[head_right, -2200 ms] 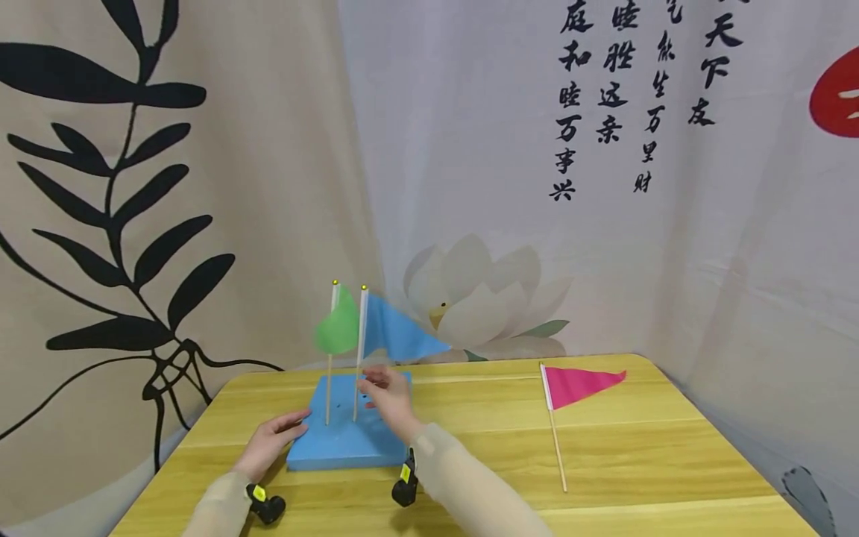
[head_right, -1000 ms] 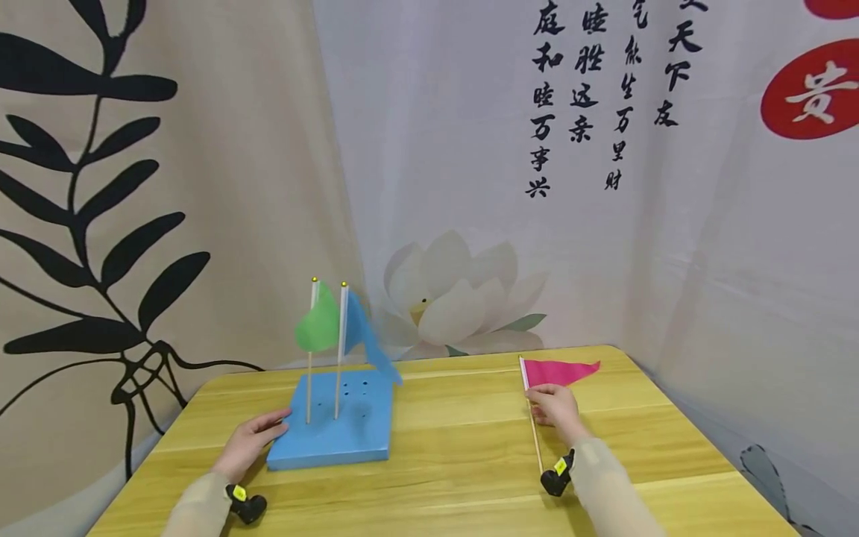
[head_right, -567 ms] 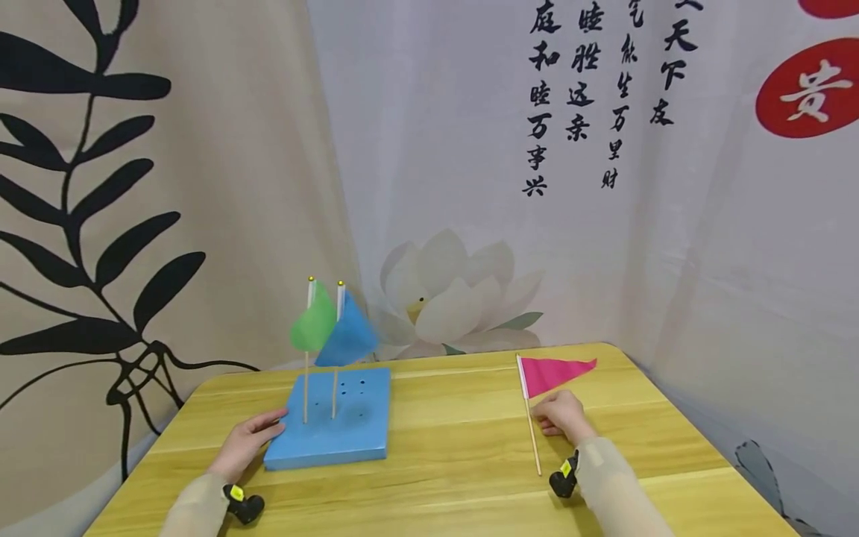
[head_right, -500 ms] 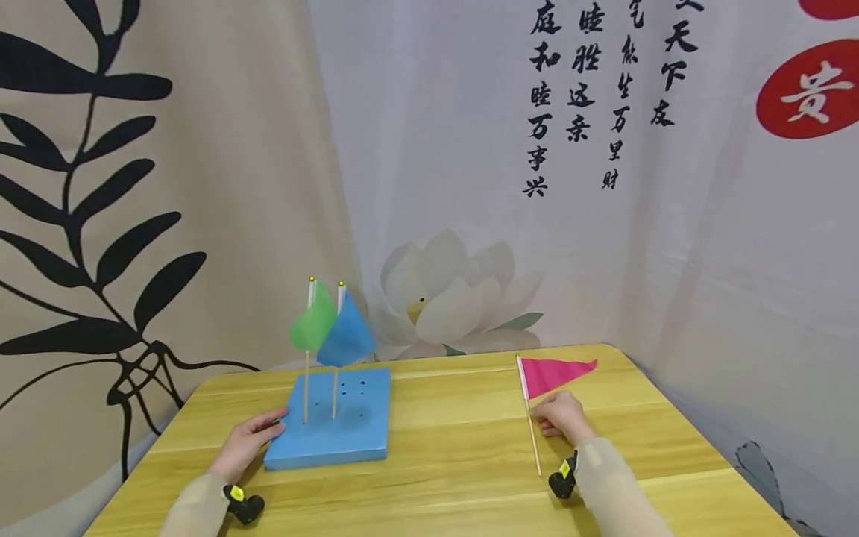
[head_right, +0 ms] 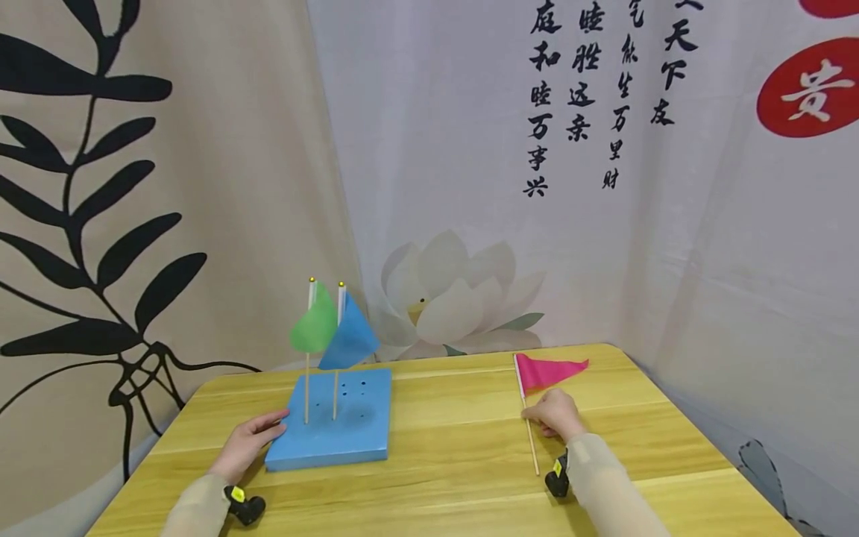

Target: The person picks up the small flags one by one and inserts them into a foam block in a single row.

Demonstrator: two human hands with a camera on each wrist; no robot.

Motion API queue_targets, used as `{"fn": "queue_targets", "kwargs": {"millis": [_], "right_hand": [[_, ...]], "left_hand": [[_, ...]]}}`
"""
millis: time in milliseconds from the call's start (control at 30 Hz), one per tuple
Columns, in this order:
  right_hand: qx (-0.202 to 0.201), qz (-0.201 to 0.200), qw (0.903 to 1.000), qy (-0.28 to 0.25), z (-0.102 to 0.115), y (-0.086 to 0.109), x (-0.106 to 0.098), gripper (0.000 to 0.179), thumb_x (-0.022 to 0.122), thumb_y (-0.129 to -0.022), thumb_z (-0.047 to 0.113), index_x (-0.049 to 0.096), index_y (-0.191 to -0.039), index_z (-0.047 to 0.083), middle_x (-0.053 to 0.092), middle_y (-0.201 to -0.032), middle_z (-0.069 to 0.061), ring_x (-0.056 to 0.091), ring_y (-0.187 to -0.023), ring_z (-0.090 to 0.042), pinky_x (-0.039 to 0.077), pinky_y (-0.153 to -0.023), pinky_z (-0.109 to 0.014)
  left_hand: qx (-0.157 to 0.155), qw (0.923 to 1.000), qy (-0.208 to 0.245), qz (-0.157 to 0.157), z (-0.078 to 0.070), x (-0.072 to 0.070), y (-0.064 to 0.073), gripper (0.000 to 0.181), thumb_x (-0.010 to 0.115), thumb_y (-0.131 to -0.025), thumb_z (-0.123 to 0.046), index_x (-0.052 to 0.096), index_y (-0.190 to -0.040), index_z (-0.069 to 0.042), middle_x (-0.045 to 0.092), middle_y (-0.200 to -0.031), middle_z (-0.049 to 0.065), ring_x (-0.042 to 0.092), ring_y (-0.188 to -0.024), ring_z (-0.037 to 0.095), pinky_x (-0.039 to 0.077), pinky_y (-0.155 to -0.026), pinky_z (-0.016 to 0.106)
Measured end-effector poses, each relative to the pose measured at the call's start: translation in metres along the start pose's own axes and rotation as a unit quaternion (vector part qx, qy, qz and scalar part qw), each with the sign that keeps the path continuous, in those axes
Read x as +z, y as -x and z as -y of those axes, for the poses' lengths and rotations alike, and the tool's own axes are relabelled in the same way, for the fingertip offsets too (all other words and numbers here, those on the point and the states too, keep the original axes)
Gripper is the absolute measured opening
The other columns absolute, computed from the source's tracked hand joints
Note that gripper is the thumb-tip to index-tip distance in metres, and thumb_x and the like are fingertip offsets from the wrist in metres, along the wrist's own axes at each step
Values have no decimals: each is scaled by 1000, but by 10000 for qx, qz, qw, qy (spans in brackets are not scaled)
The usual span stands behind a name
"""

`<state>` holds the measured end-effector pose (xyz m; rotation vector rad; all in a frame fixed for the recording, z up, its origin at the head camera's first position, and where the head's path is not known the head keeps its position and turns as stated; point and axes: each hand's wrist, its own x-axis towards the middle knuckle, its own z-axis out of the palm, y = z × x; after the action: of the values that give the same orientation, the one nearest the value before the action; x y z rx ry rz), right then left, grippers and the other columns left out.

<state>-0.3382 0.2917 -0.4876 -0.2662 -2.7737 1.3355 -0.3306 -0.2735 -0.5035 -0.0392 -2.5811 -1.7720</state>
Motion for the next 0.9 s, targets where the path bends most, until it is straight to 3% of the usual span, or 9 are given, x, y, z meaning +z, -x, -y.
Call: {"fn": "queue_targets", "kwargs": {"millis": [267, 367, 633, 900], "right_hand": [[-433, 77, 9968, 672, 11, 1, 8, 40, 73, -73, 8, 44, -47, 14, 41, -42, 1, 42, -35, -11, 48, -36, -27], [-445, 61, 9967, 680, 12, 2, 8, 37, 70, -72, 7, 45, -46, 14, 42, -41, 1, 42, -35, -11, 48, -36, -28], [-103, 59, 9998, 138, 5, 2, 5, 31, 66, -77, 11, 51, -50, 10, 49, -46, -2, 47, -39, -14, 50, -39, -28], [380, 322, 9933, -1039, 1, 2, 0, 18, 63, -86, 11, 64, -81, -6, 63, -63, -10, 63, -49, -18, 54, -44, -29]], "left_hand": [[-59, 10000, 13, -33, 3, 0, 1, 48, 60, -98, -23, 52, -139, 1, 44, -144, 23, 41, -130, 39, 38, -106, 50], [-67, 9999, 51, -57, 3, 1, 1, 48, 61, -97, -22, 52, -138, 1, 45, -143, 23, 42, -130, 39, 38, -106, 50], [-64, 9999, 96, -92, 3, 3, 0, 47, 62, -96, -21, 53, -137, 2, 45, -143, 23, 41, -130, 39, 37, -107, 50], [-70, 9999, 74, -90, -1, 1, 0, 48, 62, -96, -22, 53, -137, 2, 45, -143, 24, 40, -131, 40, 35, -107, 52]]}}
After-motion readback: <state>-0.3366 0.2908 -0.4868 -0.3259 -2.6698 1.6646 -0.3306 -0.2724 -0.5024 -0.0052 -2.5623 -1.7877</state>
